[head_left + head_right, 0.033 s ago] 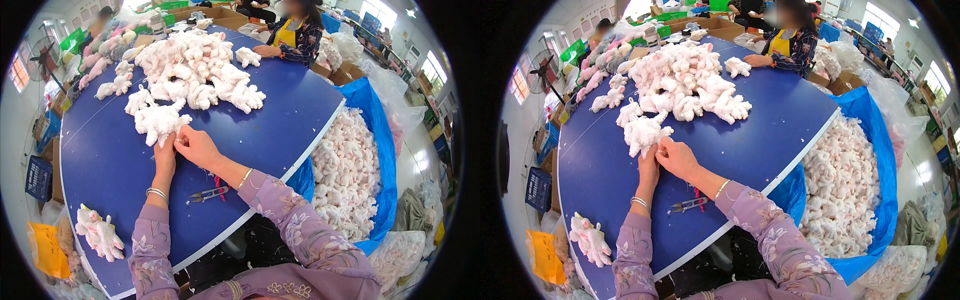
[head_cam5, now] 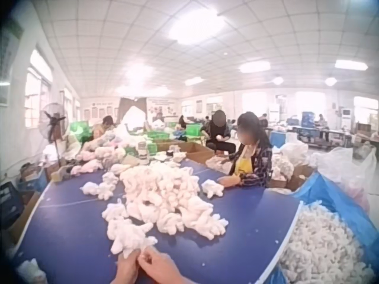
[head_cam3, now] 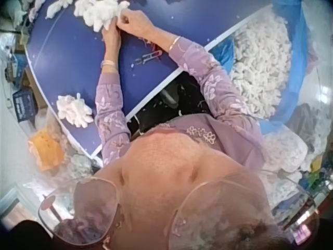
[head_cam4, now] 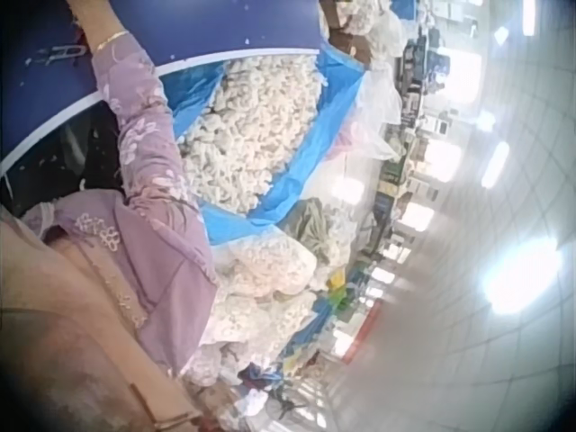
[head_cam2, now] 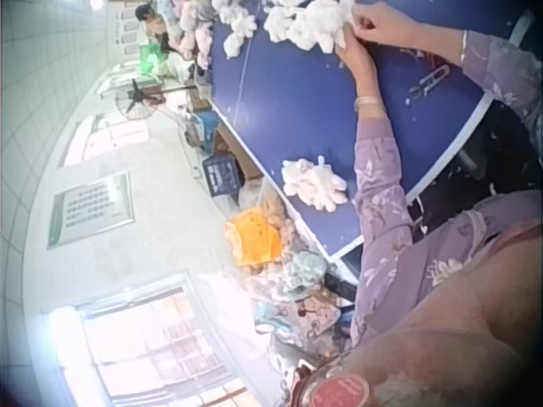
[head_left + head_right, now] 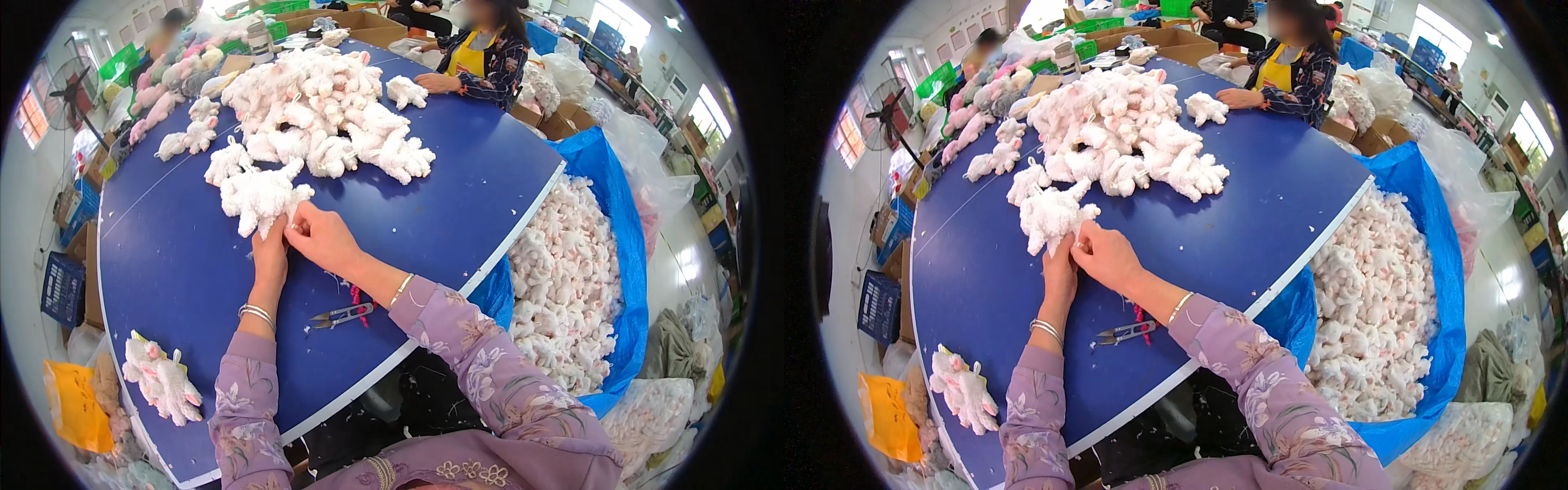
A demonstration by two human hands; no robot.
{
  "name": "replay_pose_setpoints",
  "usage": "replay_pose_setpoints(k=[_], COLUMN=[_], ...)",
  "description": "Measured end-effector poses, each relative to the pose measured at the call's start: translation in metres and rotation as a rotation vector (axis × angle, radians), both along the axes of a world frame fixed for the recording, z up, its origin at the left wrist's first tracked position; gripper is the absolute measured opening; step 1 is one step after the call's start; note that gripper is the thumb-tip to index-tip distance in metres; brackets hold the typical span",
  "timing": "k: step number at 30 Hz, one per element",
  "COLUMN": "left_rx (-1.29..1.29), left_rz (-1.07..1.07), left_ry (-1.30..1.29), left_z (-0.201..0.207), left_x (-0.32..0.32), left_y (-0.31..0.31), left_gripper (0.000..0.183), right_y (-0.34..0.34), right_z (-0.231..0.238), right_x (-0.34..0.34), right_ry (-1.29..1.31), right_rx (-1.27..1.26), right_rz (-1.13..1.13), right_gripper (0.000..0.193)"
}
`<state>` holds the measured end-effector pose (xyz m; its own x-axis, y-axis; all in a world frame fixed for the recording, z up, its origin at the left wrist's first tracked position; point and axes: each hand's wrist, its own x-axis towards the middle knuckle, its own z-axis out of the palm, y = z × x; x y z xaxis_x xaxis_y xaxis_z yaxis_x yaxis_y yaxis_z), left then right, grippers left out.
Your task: The person trims excess fabric and threads from small white stuffed animals using scissors. They pick up each toy, snip loose threads, and place the finished items on the table.
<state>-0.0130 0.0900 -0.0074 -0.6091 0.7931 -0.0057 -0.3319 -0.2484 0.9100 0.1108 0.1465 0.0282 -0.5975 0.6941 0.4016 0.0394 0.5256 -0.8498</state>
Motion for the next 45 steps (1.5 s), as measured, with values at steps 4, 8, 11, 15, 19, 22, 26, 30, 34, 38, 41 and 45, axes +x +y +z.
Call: replay_pose_setpoints(k=[4, 8, 11, 15, 19, 22, 26, 30, 34, 38, 41, 45], left_rx=[0.106, 0.097, 0.104, 0.094, -0.029, 0.01, 0.015, 0.155, 0.111, 0.099, 0.034, 0.137], left_rz=[0.054, 0.097, 0.092, 0.063, -0.205, -0.321, -0.437, -0.413, -0.34, -0.158, -0.036, 0.022], left_ry=[-0.104, -0.113, -0.08, -0.069, -0.025, 0.051, 0.093, -0.182, -0.041, -0.091, 0.068, -0.019], left_z=[-0.004, 0.002, -0.003, 0.002, 0.0, -0.002, 0.001, 0.02, 0.011, 0.005, -0.009, -0.005], left_x=[0.004, 0.007, -0.001, 0.0, -0.014, -0.009, -0.009, -0.006, -0.011, -0.007, -0.017, -0.018], left_y=[0.005, 0.005, 0.003, 0.004, -0.002, 0.001, -0.003, -0.006, -0.003, 0.003, 0.006, 0.008], left_gripper=[0.032, 0.026, 0.024, 0.027, 0.034, 0.034, 0.039, 0.049, 0.047, 0.04, 0.035, 0.034], right_y=[0.003, -0.004, -0.012, -0.011, 0.001, 0.033, 0.048, 0.042, 0.048, 0.046, 0.033, 0.037], right_z=[-0.008, -0.006, -0.005, -0.006, -0.001, -0.002, -0.009, 0.005, -0.005, -0.012, -0.002, -0.005], right_x=[-0.006, -0.005, -0.006, -0.004, 0.005, 0.01, 0.016, 0.025, 0.024, 0.02, 0.019, 0.024], right_ry=[0.088, 0.082, 0.08, 0.081, 0.188, 0.203, 0.2, 0.23, 0.092, 0.023, -0.217, -0.257], right_rx=[-0.081, -0.02, 0.035, -0.004, -0.247, -0.311, -0.455, -0.633, -0.595, -0.647, -0.681, -0.522], right_rz=[-0.046, -0.016, 0.009, 0.007, 0.024, -0.13, 0.209, 0.265, 0.349, 0.29, 0.461, 0.63], right_gripper=[0.023, 0.022, 0.021, 0.024, 0.029, 0.031, 0.038, 0.032, 0.029, 0.03, 0.027, 0.015])
